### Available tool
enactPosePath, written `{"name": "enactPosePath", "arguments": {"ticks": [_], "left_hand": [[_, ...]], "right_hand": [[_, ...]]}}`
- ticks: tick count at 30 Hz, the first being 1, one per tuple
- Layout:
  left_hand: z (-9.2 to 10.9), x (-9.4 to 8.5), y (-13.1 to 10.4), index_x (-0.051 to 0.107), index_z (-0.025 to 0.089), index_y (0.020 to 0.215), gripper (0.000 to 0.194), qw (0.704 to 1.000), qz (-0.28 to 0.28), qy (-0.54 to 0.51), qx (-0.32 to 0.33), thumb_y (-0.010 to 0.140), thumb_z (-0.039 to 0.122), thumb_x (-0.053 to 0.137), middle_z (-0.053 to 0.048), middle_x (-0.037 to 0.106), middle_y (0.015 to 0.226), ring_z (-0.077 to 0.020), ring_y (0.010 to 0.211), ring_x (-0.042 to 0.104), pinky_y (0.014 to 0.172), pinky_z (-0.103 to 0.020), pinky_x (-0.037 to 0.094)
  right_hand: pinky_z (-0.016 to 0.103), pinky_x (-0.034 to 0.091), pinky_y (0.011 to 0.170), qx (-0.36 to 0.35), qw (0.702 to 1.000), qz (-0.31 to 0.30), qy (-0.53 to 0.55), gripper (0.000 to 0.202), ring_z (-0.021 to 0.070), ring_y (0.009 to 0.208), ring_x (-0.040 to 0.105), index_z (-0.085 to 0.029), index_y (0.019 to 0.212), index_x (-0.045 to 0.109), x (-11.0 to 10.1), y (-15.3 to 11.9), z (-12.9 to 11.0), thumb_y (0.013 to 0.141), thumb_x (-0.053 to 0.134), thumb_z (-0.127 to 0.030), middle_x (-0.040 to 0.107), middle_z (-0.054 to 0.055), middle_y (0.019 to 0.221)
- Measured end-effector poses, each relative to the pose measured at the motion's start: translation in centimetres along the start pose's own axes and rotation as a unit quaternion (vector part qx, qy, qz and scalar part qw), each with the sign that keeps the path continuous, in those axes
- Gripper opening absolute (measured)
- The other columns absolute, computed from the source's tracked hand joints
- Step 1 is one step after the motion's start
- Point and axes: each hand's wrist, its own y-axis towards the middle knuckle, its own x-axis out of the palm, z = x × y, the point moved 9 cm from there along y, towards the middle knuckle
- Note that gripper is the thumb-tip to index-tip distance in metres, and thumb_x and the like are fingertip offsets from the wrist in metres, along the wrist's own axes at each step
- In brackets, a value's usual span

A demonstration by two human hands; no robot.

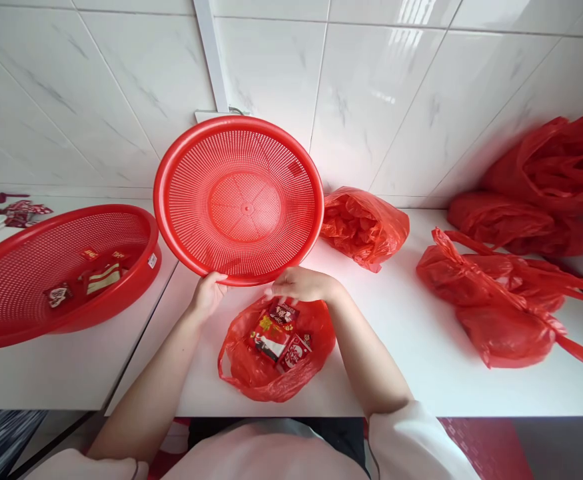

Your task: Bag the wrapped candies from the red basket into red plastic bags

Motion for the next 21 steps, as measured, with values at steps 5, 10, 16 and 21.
{"name": "enactPosePath", "arguments": {"ticks": [5, 10, 16, 21], "left_hand": [[0.1, -0.2, -0.2, 0.064, 0.016, 0.084, 0.02, 1.0, 0.012, -0.025, -0.012, 0.066, 0.019, 0.058, -0.006, 0.069, 0.09, -0.0202, 0.083, 0.066, 0.067, -0.03, 0.053], [1.8, 2.5, -1.5, 0.062, 0.014, 0.103, 0.034, 0.996, -0.08, -0.025, -0.027, 0.073, 0.03, 0.059, -0.013, 0.069, 0.101, -0.0298, 0.098, 0.066, 0.078, -0.04, 0.053], [8.2, -1.9, -6.9, 0.019, 0.032, 0.148, 0.085, 0.974, 0.066, 0.198, 0.086, 0.078, 0.049, 0.063, -0.012, 0.065, 0.115, -0.0289, 0.093, 0.069, 0.086, -0.047, 0.05], [13.3, -13.1, -16.0, 0.016, 0.02, 0.15, 0.099, 0.737, 0.438, 0.508, 0.086, 0.071, 0.043, 0.071, -0.026, 0.052, 0.124, -0.0485, 0.117, 0.049, 0.094, -0.071, 0.032]], "right_hand": [[0.031, 0.053, 0.068, 0.013, 0.947, 0.254, -0.195, 0.037, 0.0162, 0.063, 0.067, -0.026, 0.124, 0.06, -4.5, -2.2, -1.2, 0.088, 0.053, -0.022, 0.072, 0.003, 0.081], [0.031, 0.053, 0.072, -0.068, 0.879, 0.408, -0.237, 0.029, 0.018, 0.078, 0.068, -0.025, 0.112, 0.059, -6.1, -4.3, -4.4, 0.083, 0.061, -0.023, 0.069, 0.006, 0.102], [0.033, 0.055, 0.079, -0.132, 0.801, 0.544, -0.212, 0.028, 0.0194, 0.082, 0.069, -0.025, 0.102, 0.055, -7.6, -7.7, -6.4, 0.08, 0.066, -0.039, 0.069, 0.003, 0.099], [0.034, 0.058, 0.078, -0.154, 0.75, 0.62, -0.173, 0.035, 0.0198, 0.085, 0.069, -0.025, 0.104, 0.055, -8.6, -10.4, -6.6, 0.078, 0.067, -0.044, 0.066, 0.003, 0.103]]}}
